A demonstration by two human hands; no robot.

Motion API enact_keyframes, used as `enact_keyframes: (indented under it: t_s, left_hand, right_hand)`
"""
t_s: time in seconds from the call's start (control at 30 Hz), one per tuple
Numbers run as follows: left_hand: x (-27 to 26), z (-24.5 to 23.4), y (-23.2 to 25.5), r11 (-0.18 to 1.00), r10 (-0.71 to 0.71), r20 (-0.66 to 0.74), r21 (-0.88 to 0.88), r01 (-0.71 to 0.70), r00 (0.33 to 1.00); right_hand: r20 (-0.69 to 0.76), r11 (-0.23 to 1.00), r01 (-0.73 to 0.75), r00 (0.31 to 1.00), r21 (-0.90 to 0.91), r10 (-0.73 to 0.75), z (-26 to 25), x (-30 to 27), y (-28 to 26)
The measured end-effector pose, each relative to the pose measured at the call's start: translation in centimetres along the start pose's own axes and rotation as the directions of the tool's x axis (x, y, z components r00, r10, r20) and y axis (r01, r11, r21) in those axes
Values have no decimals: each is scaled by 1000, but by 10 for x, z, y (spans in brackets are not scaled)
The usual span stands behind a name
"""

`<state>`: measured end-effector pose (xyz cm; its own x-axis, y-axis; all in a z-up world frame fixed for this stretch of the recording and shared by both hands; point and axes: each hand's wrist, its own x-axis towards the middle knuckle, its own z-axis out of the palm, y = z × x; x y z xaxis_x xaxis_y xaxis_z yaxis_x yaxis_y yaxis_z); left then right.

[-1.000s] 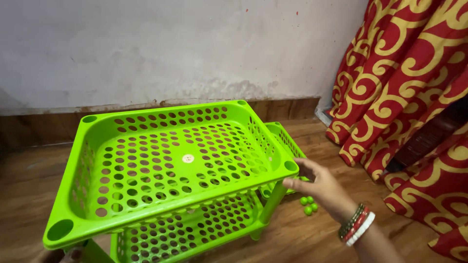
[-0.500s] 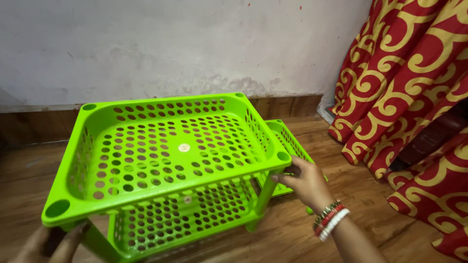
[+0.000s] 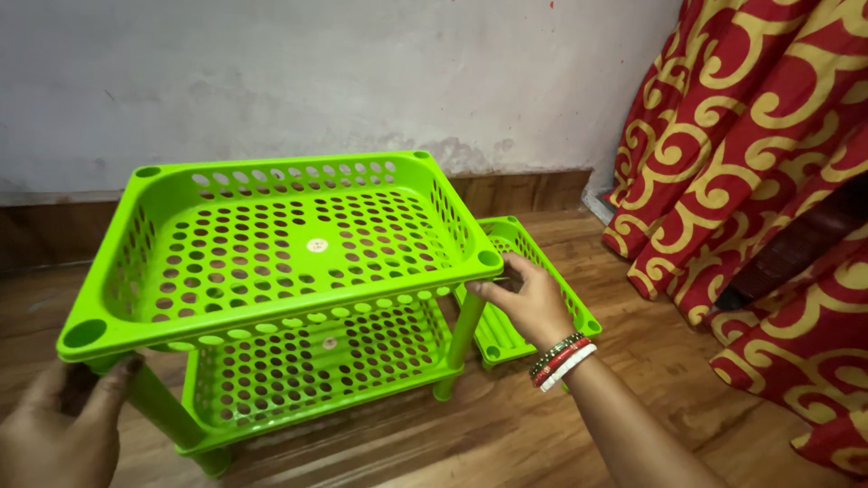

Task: The person assembles a green plastic stool by inserting cylindrical legs into the corners of perforated plastic trays. They align and press each leg into place, then stack additional trays to form a multi-tiered structure.

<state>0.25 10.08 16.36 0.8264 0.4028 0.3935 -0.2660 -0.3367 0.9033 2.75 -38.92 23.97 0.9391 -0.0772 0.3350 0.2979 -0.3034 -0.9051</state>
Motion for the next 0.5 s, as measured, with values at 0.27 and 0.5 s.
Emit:
enact_keyframes:
  t_s: [0.27, 0.5]
  left_hand:
    - [11, 6, -65, 986, 120, -55, -114, -125, 991]
    - [13, 24, -78, 991, 80, -26, -105, -83, 996]
  right_hand:
    - [-107, 971, 5, 994, -238, -32, 5, -2, -8]
    - [-143, 874, -61, 990, -481, -9, 6, -3, -13]
